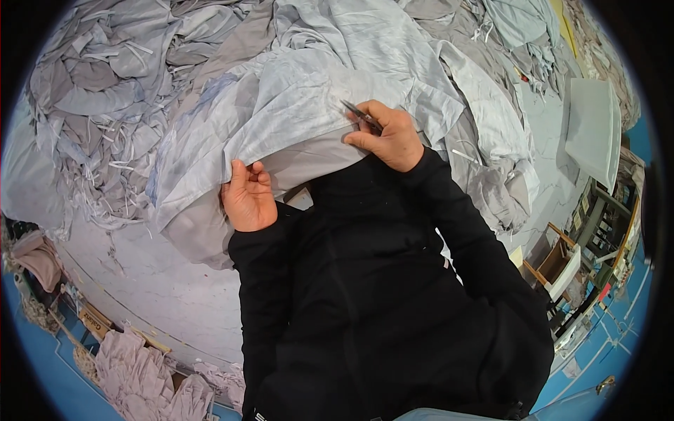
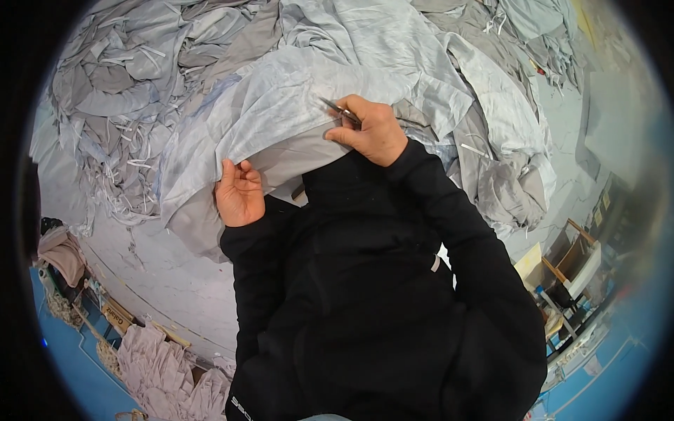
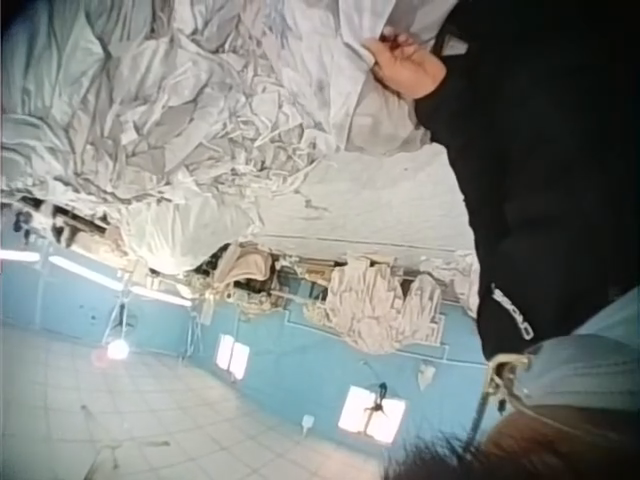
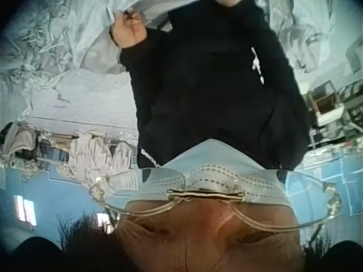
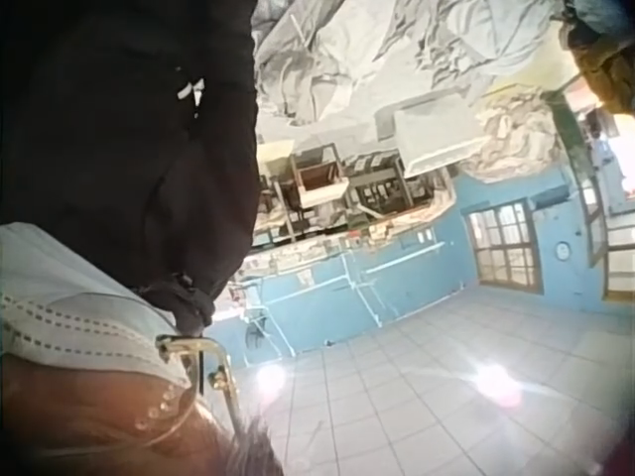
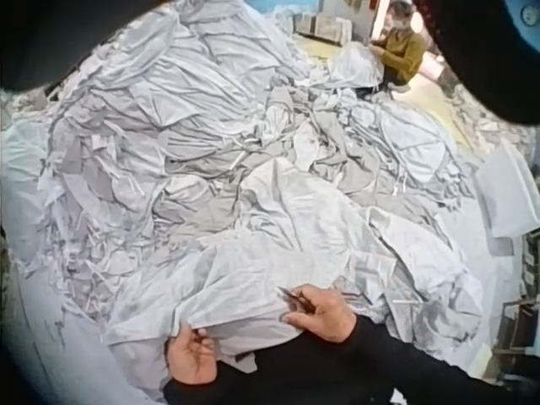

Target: Stuffing and preparing large pillows in a factory setting using hands and scissors for trimming.

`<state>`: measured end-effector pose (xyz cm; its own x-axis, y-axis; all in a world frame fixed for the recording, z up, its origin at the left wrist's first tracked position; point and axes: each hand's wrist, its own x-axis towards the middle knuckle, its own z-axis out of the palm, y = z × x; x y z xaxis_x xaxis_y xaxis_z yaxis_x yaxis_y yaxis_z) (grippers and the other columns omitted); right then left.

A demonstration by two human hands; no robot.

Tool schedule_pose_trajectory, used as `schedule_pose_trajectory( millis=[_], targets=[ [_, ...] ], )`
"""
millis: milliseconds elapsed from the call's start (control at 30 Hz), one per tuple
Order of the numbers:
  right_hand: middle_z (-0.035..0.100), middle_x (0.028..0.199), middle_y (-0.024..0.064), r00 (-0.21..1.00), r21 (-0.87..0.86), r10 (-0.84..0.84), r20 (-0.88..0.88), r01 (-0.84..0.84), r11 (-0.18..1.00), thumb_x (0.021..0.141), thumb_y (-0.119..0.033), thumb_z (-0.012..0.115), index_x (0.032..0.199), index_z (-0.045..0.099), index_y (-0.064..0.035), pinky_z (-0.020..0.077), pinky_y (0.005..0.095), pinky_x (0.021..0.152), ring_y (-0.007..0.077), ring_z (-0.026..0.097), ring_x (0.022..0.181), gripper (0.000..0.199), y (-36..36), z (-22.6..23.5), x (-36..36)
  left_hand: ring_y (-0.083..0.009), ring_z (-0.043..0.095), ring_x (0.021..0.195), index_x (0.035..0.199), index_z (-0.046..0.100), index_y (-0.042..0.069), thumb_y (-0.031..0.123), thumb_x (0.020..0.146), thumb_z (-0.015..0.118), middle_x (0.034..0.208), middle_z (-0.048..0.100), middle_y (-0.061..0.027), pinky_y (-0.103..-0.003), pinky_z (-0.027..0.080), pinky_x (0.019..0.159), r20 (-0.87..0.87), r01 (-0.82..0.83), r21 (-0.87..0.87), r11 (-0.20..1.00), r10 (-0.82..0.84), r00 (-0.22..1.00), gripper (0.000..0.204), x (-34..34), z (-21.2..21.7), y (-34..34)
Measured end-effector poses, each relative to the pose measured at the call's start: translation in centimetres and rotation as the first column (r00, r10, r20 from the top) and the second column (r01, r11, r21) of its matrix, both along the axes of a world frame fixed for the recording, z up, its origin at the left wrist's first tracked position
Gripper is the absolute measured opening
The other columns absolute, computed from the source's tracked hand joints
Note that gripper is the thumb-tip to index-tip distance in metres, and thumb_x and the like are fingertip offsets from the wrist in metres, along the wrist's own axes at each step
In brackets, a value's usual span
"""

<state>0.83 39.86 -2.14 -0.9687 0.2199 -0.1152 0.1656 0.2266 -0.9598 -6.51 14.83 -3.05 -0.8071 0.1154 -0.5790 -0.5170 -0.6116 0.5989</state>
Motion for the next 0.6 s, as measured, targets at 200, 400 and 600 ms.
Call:
schedule_pose_trajectory(
  millis=[200, 400, 600],
  targets=[
    [0.052, 0.061, 0.0047, 0.972, 0.243, -0.203, -0.117, 0.226, 0.943, 0.085, -0.012, 0.065, 0.084, 0.057, 0.0009, 0.0367, 0.0243, 0.052, 0.0071, 0.045, 0.056, 0.015, 1.1, -1.8, 0.7, -0.0152, 0.059, 0.075, 0.099, 0.058, 0.007, 0.014, 0.092, 0.058, 0.088, 0.063, -0.0037, -0.025, 0.045, 0.061, 0.0, 0.007, 0.029, 1.0, -0.007, 1.0, 0.01, 0.0, 0.1, 0.0],
    [0.045, 0.063, -0.0044, 0.861, 0.108, -0.484, -0.156, 0.502, 0.858, 0.088, -0.012, 0.062, 0.083, 0.055, 0.001, 0.031, 0.0212, 0.051, 0.0028, 0.037, 0.058, 0.016, 3.2, -2.0, 0.7, -0.0155, 0.059, 0.076, 0.101, 0.057, 0.005, 0.013, 0.092, 0.057, 0.089, 0.062, -0.0055, -0.025, 0.046, 0.062, -0.025, 0.004, 0.028, 1.0, -0.003, 1.0, 0.012, -0.3, 0.0, -0.5],
    [0.047, 0.064, -0.0024, 0.973, 0.054, -0.15, 0.173, 0.143, 0.988, 0.086, -0.021, 0.066, 0.08, 0.058, 0.0019, 0.0341, 0.0231, 0.053, 0.0039, 0.04, 0.061, 0.025, 0.7, -1.5, -1.1, -0.0156, 0.059, 0.076, 0.102, 0.057, 0.005, 0.013, 0.093, 0.056, 0.091, 0.063, -0.0056, -0.026, 0.046, 0.062, -0.037, 0.016, 0.03, 0.999, -0.015, 0.999, 0.012, -0.2, 0.0, -0.2]
  ],
)
